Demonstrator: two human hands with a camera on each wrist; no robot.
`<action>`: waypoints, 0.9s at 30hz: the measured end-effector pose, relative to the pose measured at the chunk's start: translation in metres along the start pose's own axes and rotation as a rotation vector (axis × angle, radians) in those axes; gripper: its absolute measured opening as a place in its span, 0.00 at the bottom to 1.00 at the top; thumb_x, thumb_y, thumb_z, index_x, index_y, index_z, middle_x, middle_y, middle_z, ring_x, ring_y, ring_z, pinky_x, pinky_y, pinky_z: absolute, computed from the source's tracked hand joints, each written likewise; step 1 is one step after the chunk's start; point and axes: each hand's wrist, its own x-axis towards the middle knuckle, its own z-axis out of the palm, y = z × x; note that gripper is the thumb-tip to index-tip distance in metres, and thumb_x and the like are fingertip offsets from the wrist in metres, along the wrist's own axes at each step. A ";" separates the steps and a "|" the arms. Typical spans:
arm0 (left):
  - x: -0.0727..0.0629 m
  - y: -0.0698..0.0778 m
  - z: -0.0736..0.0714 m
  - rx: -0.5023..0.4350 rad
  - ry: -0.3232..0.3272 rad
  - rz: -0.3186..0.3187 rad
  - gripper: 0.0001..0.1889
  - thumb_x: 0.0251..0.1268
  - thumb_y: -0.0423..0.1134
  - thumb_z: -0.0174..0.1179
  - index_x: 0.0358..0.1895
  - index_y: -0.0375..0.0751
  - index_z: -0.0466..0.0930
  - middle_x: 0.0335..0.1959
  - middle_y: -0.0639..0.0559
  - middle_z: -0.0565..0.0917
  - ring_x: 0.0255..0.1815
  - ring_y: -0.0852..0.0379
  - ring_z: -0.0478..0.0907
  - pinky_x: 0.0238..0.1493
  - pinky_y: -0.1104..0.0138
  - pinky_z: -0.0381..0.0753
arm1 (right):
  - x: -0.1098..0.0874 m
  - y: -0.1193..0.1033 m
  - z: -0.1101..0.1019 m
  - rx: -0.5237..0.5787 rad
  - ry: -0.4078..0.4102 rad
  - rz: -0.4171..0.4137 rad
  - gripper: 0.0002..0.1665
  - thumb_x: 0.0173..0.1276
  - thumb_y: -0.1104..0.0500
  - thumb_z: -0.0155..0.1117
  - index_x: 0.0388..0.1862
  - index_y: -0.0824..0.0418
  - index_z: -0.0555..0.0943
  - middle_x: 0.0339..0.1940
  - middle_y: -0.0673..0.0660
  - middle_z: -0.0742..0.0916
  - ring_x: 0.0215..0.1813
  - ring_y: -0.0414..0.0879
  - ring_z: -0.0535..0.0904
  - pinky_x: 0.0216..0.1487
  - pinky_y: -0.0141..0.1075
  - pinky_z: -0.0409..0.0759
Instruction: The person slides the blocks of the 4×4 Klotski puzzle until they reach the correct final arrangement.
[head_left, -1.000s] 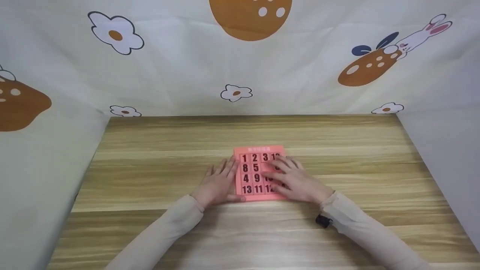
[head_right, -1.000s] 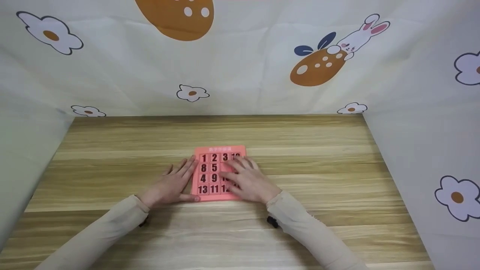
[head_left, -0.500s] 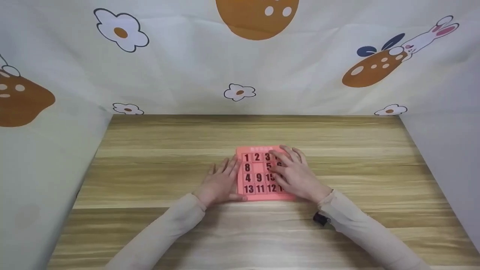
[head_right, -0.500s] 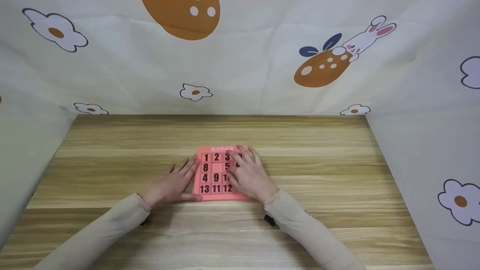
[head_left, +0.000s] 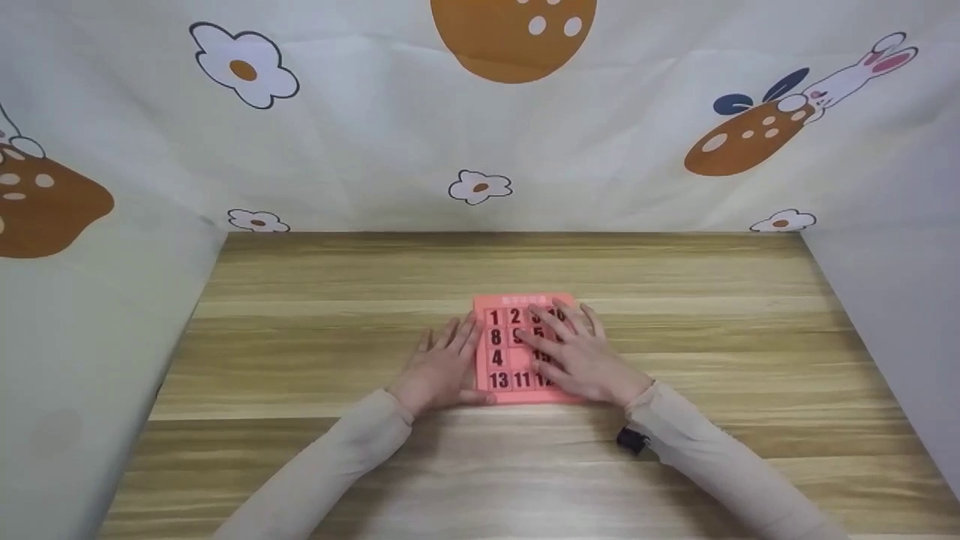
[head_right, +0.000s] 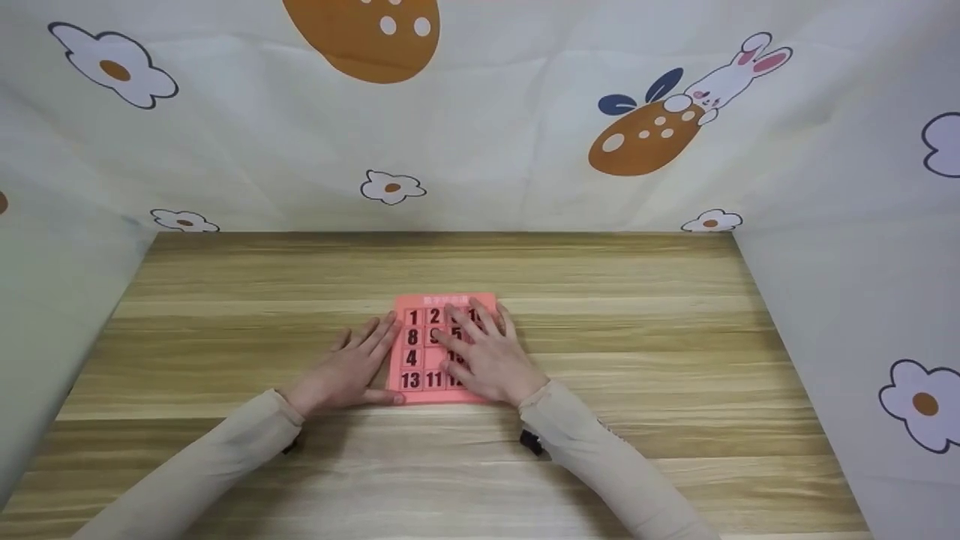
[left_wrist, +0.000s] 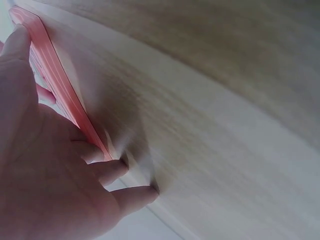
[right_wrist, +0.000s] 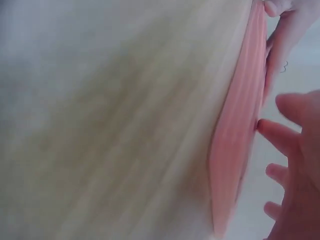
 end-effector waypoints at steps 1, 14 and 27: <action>0.000 0.000 0.000 0.003 -0.001 0.001 0.60 0.53 0.76 0.50 0.78 0.41 0.35 0.78 0.47 0.34 0.77 0.43 0.36 0.71 0.42 0.40 | 0.000 -0.001 0.000 0.009 -0.004 -0.022 0.29 0.76 0.42 0.46 0.73 0.45 0.66 0.78 0.59 0.57 0.77 0.62 0.44 0.70 0.65 0.39; 0.002 0.001 0.002 0.015 -0.007 0.001 0.59 0.54 0.76 0.50 0.78 0.40 0.36 0.78 0.46 0.35 0.77 0.43 0.36 0.71 0.42 0.40 | -0.006 -0.010 -0.006 0.027 0.001 -0.142 0.23 0.75 0.45 0.49 0.62 0.48 0.79 0.76 0.57 0.62 0.75 0.63 0.48 0.69 0.66 0.42; 0.002 0.001 0.000 0.015 0.004 0.009 0.59 0.54 0.76 0.49 0.78 0.40 0.37 0.78 0.46 0.35 0.77 0.41 0.36 0.71 0.41 0.41 | 0.008 -0.013 -0.005 0.046 -0.040 -0.154 0.27 0.76 0.42 0.45 0.70 0.44 0.71 0.78 0.57 0.57 0.76 0.62 0.45 0.70 0.64 0.40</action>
